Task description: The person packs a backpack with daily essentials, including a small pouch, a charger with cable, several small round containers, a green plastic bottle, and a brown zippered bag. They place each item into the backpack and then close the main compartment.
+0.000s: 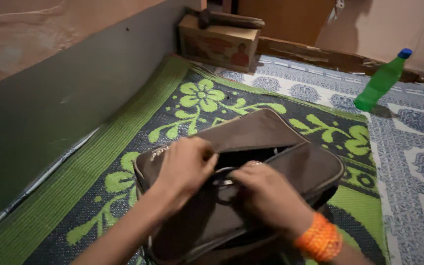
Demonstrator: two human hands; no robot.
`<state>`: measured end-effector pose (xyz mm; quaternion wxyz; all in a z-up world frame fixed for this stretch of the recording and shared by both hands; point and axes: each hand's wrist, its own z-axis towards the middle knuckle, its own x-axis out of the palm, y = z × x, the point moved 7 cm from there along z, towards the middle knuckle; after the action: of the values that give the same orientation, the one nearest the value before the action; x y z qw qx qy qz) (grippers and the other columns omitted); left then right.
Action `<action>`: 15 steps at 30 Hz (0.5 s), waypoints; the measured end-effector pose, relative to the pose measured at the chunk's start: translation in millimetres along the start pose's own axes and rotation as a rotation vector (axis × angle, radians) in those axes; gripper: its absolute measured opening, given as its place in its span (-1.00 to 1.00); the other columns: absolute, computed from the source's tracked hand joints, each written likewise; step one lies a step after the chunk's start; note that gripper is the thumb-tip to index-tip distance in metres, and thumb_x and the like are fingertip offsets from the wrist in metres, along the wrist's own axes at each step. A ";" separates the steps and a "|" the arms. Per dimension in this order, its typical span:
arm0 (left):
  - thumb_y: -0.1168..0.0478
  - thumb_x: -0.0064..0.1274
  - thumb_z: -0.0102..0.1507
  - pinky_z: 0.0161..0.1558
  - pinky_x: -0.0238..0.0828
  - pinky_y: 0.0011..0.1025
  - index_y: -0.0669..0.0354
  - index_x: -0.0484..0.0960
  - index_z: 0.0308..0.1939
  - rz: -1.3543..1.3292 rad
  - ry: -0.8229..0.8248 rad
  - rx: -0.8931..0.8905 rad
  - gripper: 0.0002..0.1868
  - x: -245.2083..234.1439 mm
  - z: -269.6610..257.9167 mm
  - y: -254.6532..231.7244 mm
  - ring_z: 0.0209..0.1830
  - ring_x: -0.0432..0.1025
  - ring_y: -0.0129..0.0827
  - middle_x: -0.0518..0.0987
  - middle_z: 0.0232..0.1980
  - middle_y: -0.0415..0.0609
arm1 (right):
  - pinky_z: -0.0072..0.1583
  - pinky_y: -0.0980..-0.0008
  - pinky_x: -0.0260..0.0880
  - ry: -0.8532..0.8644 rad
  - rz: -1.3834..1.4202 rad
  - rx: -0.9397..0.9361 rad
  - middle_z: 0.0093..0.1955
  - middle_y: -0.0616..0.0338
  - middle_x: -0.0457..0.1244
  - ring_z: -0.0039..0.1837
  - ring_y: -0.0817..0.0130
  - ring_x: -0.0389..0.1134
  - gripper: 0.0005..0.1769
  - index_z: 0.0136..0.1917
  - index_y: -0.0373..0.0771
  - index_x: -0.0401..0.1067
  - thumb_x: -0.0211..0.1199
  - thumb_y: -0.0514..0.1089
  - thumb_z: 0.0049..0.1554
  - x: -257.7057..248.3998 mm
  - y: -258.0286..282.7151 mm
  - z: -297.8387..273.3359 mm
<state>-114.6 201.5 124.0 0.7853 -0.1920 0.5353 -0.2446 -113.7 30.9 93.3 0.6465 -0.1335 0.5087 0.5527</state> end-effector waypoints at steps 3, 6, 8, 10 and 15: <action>0.30 0.09 0.11 -0.17 0.48 -0.01 0.26 0.67 -0.42 0.191 0.060 0.123 -0.90 19.9 -9.3 1.4 -0.24 0.54 0.14 0.63 -0.32 0.20 | 0.14 0.10 0.36 0.015 -0.157 -0.132 -0.06 0.00 0.34 0.08 -0.03 0.33 -0.77 -0.13 -0.29 0.48 0.28 -0.31 -0.13 47.1 14.2 26.2; 0.34 0.05 0.10 -0.17 0.48 -0.04 0.26 0.60 -0.40 0.263 0.128 0.274 -0.94 32.7 -25.8 6.7 -0.20 0.55 0.10 0.62 -0.27 0.16 | 0.07 0.09 0.35 0.032 -0.201 -0.093 -0.13 -0.01 0.32 0.02 -0.01 0.34 -0.88 -0.26 -0.28 0.46 0.33 -0.26 -0.13 62.0 20.7 26.1; 0.33 0.05 0.15 -0.13 0.48 -0.06 0.22 0.61 -0.38 0.235 0.216 0.238 -0.95 40.7 -32.1 18.1 -0.17 0.54 0.07 0.61 -0.25 0.14 | 0.00 0.13 0.38 0.024 -0.080 -0.095 -0.19 0.04 0.34 -0.05 0.03 0.36 -0.87 -0.30 -0.28 0.46 0.38 -0.23 -0.12 52.4 29.2 13.6; 0.30 0.08 0.12 -0.14 0.48 -0.06 0.24 0.61 -0.38 0.217 0.239 0.266 -0.93 48.7 -37.7 19.5 -0.18 0.54 0.08 0.61 -0.26 0.14 | -0.09 0.22 0.42 -0.180 -0.075 -0.093 -0.18 0.10 0.38 -0.12 0.13 0.41 -0.90 -0.24 -0.25 0.50 0.37 -0.19 0.00 22.7 34.2 -1.9; 0.21 0.11 0.16 -0.13 0.47 -0.03 0.24 0.61 -0.37 0.171 0.291 0.220 -0.85 64.8 -39.9 22.6 -0.18 0.53 0.09 0.60 -0.26 0.14 | -0.22 0.19 0.35 -0.430 -0.200 0.300 -0.36 0.05 0.33 -0.29 0.11 0.38 -0.80 -0.31 -0.26 0.52 0.39 -0.13 0.08 -29.4 -17.9 -9.4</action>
<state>-127.9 180.0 48.7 0.7338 -0.0214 0.6275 -0.2594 -99.5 0.7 105.8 0.8034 0.0344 0.4204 0.4202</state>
